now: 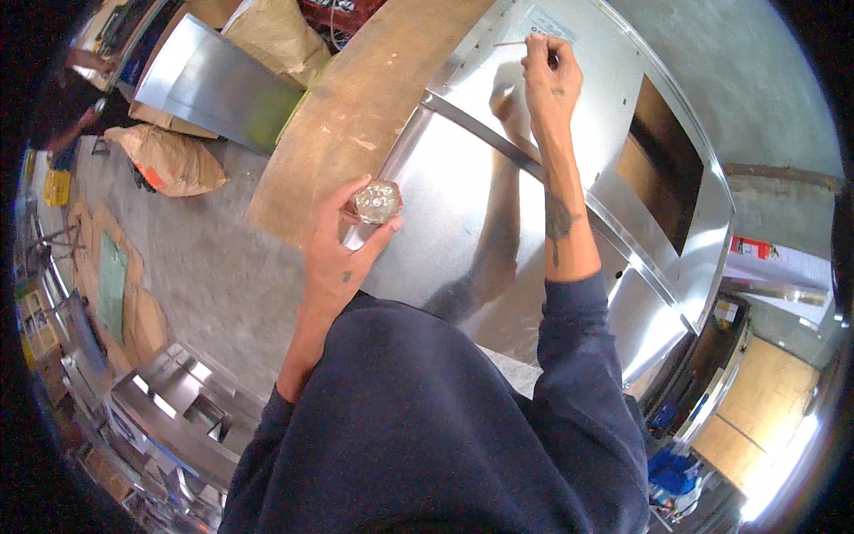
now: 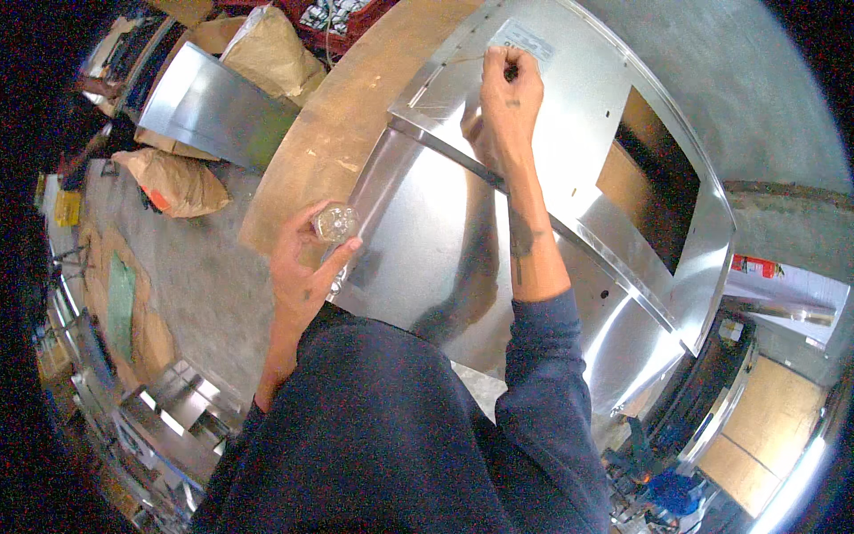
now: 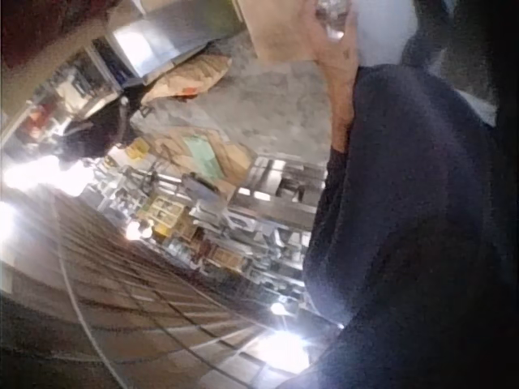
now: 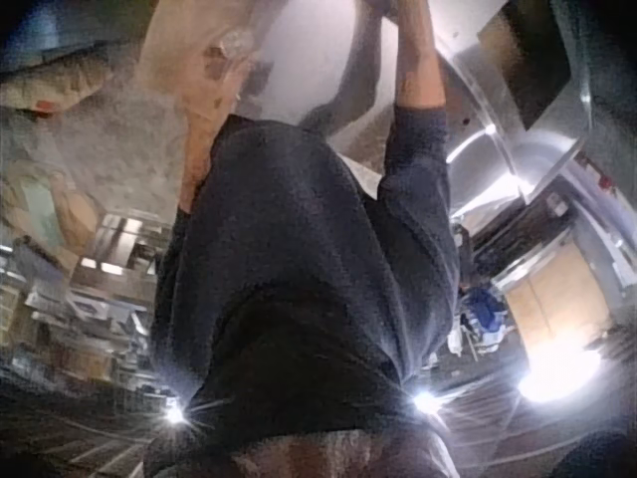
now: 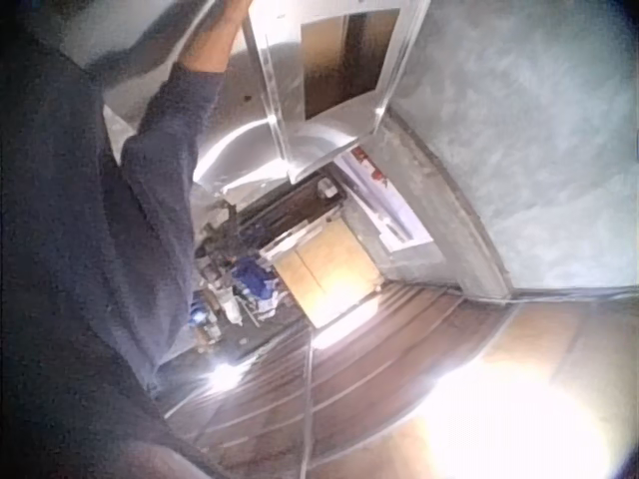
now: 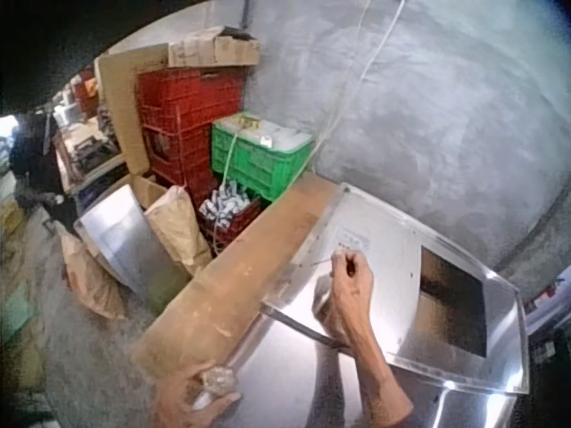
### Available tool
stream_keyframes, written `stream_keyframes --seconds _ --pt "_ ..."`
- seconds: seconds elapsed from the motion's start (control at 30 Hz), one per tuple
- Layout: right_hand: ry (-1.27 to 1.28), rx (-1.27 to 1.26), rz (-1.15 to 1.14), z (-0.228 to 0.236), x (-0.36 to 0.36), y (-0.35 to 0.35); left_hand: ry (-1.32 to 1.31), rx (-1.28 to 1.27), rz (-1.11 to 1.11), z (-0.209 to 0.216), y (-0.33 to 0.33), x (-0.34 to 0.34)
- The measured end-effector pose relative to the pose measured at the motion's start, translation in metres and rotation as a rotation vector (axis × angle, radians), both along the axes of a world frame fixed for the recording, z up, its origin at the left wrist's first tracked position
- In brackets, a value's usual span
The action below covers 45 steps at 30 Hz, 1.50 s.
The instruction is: The person inserts screws into pre-drilled holes on a stainless steel appliance panel using a small container of screws and a screwdriver. They work methodically along the edges of the panel, securing it to a wooden workbench.
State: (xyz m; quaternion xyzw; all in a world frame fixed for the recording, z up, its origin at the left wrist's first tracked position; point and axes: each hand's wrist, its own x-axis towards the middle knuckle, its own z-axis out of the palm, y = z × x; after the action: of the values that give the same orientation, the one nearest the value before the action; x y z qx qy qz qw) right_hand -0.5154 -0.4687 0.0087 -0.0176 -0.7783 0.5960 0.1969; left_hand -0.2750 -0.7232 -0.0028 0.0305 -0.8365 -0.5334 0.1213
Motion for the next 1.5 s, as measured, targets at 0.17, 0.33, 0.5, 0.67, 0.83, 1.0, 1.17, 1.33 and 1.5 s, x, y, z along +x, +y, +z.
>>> stream_keyframes --seconds 0.17,0.33,0.5,0.67,0.83,1.0,1.17,1.33,1.5 --pt "0.024 0.143 0.249 0.048 0.123 -0.045 0.012 -0.003 -0.003 0.007 0.003 -0.009" --pt "0.15 0.309 0.473 0.037 0.174 -0.066 0.098 0.049 -0.038 0.002 0.004 -0.013" --pt "0.168 0.421 0.495 0.027 0.176 -0.07 0.083 0.04 -0.079 0.008 0.004 -0.014" --pt "0.097 0.258 0.446 0.038 0.173 -0.066 0.112 0.071 -0.065 0.005 0.007 -0.017" --pt "0.061 0.104 0.191 0.04 0.105 -0.041 0.131 -0.016 -0.009 0.0 0.005 -0.011" --pt "0.155 0.033 -0.081 -0.015 -0.042 0.02 0.096 0.001 -0.049 0.001 0.005 -0.014" --pt "0.008 0.037 -0.151 -0.034 -0.089 0.017 0.059 -0.025 -0.025 0.002 -0.001 -0.004" --pt "0.035 0.195 -0.081 -0.044 -0.09 0.018 0.003 0.053 0.041 -0.001 -0.003 0.002" --pt "0.087 0.268 -0.053 -0.05 -0.093 0.023 -0.029 0.062 0.022 0.001 -0.002 0.001"
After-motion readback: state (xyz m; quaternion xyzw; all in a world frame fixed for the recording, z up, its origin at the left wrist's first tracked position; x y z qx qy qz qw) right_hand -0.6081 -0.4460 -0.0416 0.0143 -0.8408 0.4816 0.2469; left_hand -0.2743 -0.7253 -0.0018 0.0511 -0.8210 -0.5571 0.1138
